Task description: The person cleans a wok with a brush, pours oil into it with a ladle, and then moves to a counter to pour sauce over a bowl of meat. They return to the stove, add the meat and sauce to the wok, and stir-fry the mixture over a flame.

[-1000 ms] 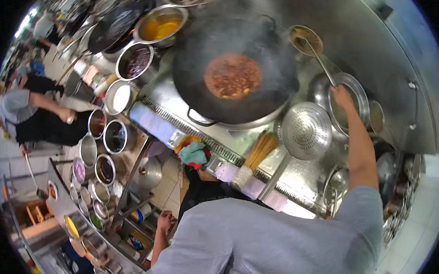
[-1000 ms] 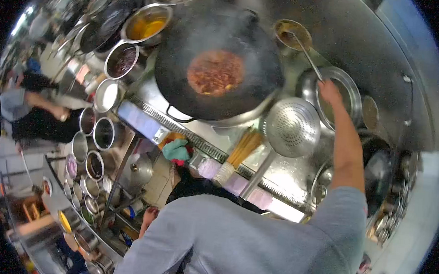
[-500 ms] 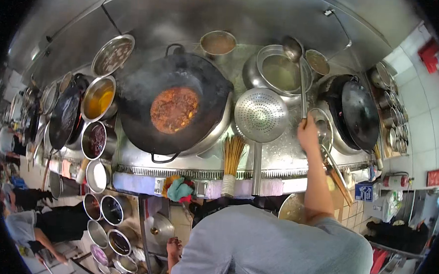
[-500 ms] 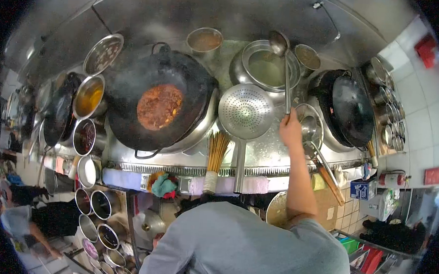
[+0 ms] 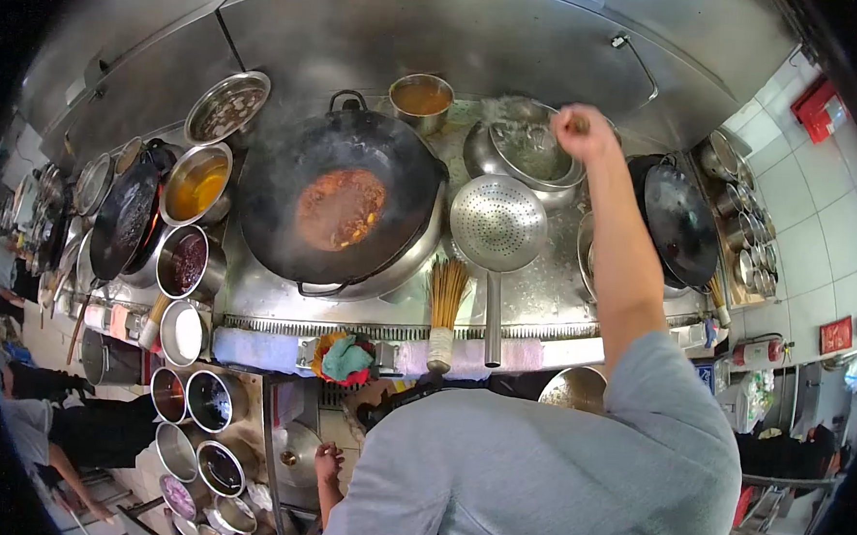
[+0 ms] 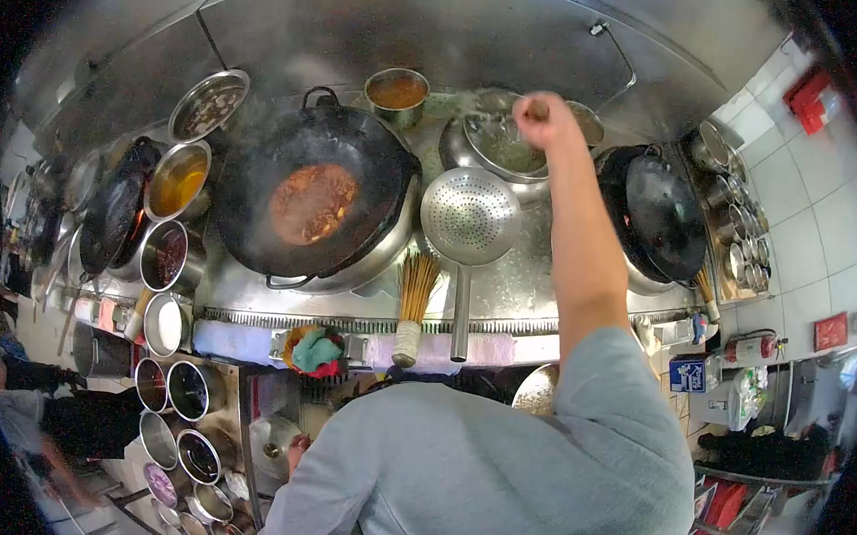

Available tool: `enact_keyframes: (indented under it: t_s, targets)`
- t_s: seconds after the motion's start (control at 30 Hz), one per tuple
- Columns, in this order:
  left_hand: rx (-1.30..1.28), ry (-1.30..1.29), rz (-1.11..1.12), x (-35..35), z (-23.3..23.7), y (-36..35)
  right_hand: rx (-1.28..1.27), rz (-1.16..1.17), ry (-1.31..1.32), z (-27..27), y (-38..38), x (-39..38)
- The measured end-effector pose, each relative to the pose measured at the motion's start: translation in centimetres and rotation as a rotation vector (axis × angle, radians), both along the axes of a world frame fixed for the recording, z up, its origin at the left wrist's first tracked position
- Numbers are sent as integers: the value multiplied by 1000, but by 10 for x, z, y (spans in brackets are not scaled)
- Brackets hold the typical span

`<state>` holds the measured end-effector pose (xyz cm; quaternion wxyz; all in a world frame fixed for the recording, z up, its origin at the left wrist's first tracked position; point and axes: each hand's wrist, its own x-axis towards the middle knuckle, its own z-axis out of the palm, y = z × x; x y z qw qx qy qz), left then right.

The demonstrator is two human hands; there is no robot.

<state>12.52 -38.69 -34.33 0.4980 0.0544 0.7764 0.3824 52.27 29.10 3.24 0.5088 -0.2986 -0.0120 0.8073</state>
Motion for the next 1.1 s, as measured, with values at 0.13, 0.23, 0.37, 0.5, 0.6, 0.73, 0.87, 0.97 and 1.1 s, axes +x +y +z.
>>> enact_keyframes:
  t_s: [0.13, 0.23, 0.37, 0.5, 0.6, 0.73, 0.87, 0.97, 1.1]
  targets:
    - [3, -88, 48, 4, -21, -21, 108, 111, -408, 40, 44, -2]
    - [-20, -169, 173, 11, -24, -27, 111, 38, -604, 19, 29, 21]
    - [-13, -24, 98, 16, 6, -11, 523, 35, -1861, -58, -56, 36]
    - [216, 167, -34, -7, -2, 17, 325, 226, -1762, -123, -83, 32]
    - [357, 326, -52, -23, 45, 79, 93, 152, -722, -113, -63, 40]
    - [636, 292, 22, -22, 164, 171, -97, 11, 103, -60, 2, 40]
    - [657, 696, -205, -3, 236, 250, 57, -37, -67, 8, 46, -6]
    - [774, 1241, -442, -1, 242, 301, 151, 66, -435, 38, 47, -18]
    - [614, 1256, -664, -3, 228, 319, 361, 98, -1005, 29, -29, -13]
